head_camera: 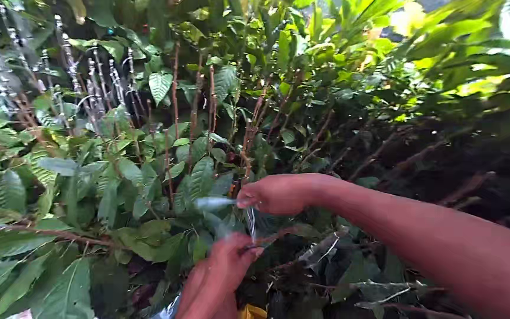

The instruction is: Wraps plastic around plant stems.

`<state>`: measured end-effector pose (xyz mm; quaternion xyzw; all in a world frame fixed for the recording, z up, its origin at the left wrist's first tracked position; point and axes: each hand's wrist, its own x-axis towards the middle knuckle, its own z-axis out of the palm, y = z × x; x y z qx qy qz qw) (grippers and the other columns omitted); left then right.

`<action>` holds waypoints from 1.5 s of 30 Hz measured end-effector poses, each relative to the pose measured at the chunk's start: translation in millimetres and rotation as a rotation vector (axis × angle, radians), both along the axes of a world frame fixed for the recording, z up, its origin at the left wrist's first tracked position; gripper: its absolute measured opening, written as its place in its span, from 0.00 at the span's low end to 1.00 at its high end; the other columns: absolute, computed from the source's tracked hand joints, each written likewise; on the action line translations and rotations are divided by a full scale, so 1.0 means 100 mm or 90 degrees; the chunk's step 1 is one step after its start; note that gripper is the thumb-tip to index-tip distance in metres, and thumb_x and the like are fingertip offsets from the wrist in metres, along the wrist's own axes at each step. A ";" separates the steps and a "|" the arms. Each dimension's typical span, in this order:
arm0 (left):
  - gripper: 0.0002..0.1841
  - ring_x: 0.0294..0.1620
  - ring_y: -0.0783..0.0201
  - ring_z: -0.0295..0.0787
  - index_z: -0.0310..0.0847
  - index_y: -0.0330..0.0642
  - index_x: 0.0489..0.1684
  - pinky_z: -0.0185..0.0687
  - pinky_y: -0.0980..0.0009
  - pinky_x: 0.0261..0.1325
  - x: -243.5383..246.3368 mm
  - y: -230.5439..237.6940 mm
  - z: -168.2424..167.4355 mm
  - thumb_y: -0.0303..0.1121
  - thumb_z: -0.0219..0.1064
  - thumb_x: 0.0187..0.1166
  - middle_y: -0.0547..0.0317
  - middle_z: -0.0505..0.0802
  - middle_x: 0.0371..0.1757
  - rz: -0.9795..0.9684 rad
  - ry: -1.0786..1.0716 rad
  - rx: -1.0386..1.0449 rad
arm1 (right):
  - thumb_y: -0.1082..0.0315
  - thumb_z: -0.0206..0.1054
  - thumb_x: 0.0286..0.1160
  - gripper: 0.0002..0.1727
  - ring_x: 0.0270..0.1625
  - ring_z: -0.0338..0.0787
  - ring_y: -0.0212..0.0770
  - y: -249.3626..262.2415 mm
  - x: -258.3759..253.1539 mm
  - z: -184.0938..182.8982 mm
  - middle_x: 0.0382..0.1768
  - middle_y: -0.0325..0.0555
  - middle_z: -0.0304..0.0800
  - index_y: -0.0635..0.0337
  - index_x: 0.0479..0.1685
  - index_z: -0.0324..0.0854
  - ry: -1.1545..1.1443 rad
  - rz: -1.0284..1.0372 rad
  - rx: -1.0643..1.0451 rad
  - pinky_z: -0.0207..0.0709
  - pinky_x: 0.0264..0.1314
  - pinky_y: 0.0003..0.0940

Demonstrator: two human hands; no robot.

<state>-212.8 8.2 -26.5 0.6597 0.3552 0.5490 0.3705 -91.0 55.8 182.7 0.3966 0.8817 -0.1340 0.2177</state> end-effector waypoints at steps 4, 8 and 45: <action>0.08 0.30 0.72 0.94 0.94 0.42 0.43 0.94 0.73 0.35 -0.26 0.12 -0.03 0.33 0.72 0.75 0.61 0.95 0.41 0.111 0.009 0.070 | 0.64 0.67 0.84 0.13 0.53 0.90 0.66 -0.20 0.49 -0.33 0.45 0.62 0.92 0.63 0.57 0.86 -0.001 -0.065 0.107 0.78 0.58 0.69; 0.07 0.31 0.71 0.94 0.90 0.35 0.45 0.94 0.74 0.36 -0.17 0.17 0.11 0.27 0.72 0.74 0.58 0.95 0.40 0.092 -0.052 0.018 | 0.74 0.68 0.78 0.14 0.42 0.94 0.62 -0.86 0.27 -0.32 0.38 0.60 0.93 0.61 0.59 0.87 0.144 0.023 0.059 0.84 0.47 0.64; 0.11 0.21 0.77 0.89 0.89 0.42 0.48 0.90 0.77 0.24 -0.27 0.22 0.25 0.38 0.64 0.82 0.68 0.93 0.29 0.125 0.121 0.155 | 0.69 0.64 0.84 0.13 0.45 0.92 0.56 -0.70 0.52 -0.01 0.42 0.55 0.92 0.59 0.60 0.87 0.140 -0.014 0.110 0.83 0.51 0.58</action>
